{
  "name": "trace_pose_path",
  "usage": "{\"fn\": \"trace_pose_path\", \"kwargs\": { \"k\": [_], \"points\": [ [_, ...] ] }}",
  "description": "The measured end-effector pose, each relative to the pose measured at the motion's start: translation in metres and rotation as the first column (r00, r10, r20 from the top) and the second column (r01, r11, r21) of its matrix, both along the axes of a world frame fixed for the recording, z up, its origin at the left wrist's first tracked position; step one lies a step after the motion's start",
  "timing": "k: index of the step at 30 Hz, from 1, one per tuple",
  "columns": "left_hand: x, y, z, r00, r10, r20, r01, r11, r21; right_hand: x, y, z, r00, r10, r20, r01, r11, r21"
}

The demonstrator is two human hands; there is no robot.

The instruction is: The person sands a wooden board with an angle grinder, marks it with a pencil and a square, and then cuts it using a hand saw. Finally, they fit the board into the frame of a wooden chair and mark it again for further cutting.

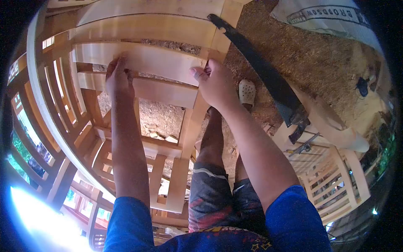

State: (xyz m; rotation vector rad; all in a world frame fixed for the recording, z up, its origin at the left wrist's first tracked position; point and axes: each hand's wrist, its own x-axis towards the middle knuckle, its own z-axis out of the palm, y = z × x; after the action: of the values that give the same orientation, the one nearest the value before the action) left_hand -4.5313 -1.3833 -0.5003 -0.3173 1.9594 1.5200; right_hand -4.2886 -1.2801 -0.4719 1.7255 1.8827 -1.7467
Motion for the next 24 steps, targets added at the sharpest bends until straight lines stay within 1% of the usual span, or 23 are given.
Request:
{"fn": "trace_pose_path", "kwargs": {
  "k": [1,2,4,8,11,13,16,17,19,20,23,24],
  "points": [
    [-0.001,0.0,-0.003,1.0,-0.019,0.012,0.019,1.0,0.021,-0.001,0.004,-0.001,1.0,-0.007,0.001,0.007,1.0,-0.016],
    [-0.001,0.0,-0.007,1.0,-0.014,0.009,0.013,0.999,0.048,0.003,0.003,-0.017,1.0,0.014,-0.009,-0.014,1.0,0.016],
    [0.004,-0.007,-0.016,1.0,-0.003,0.007,0.002,0.995,0.096,0.006,0.003,-0.019,1.0,-0.003,-0.03,0.002,1.0,-0.014],
    [0.006,-0.012,-0.026,0.996,-0.06,-0.067,0.064,0.997,0.047,0.01,0.002,-0.028,1.0,0.022,-0.017,-0.023,0.999,-0.024],
    [0.008,-0.008,-0.022,0.993,-0.07,-0.096,0.07,0.998,-0.007,0.016,-0.002,-0.038,0.999,-0.016,-0.043,0.014,0.999,-0.049],
    [0.012,-0.008,-0.023,0.99,-0.073,-0.124,0.066,0.996,-0.056,0.016,-0.002,-0.038,0.997,-0.03,-0.064,0.027,0.999,-0.035],
    [0.01,-0.006,-0.033,0.964,-0.119,-0.238,0.11,0.993,-0.049,0.012,0.0,-0.033,0.996,-0.035,-0.079,0.032,0.999,-0.038],
    [0.008,-0.007,-0.036,0.973,-0.091,-0.21,0.082,0.995,-0.051,0.01,0.0,-0.031,0.996,-0.033,-0.079,0.03,0.999,-0.042],
    [0.0,-0.008,-0.033,0.989,-0.038,-0.144,0.03,0.998,-0.058,0.006,0.0,-0.036,0.999,0.049,-0.01,-0.049,0.999,0.007],
    [-0.005,-0.008,-0.037,0.995,-0.025,-0.098,0.022,0.999,-0.029,0.005,0.001,-0.039,0.996,0.086,0.029,-0.087,0.996,0.029],
    [-0.011,-0.011,-0.045,0.984,-0.117,-0.137,0.118,0.993,0.0,-0.007,0.025,-0.013,0.939,0.276,0.207,-0.293,0.954,0.056],
    [-0.016,-0.014,-0.05,0.972,-0.181,-0.148,0.17,0.982,-0.084,-0.007,0.028,-0.012,0.924,0.317,0.215,-0.341,0.937,0.081]
  ]
}}
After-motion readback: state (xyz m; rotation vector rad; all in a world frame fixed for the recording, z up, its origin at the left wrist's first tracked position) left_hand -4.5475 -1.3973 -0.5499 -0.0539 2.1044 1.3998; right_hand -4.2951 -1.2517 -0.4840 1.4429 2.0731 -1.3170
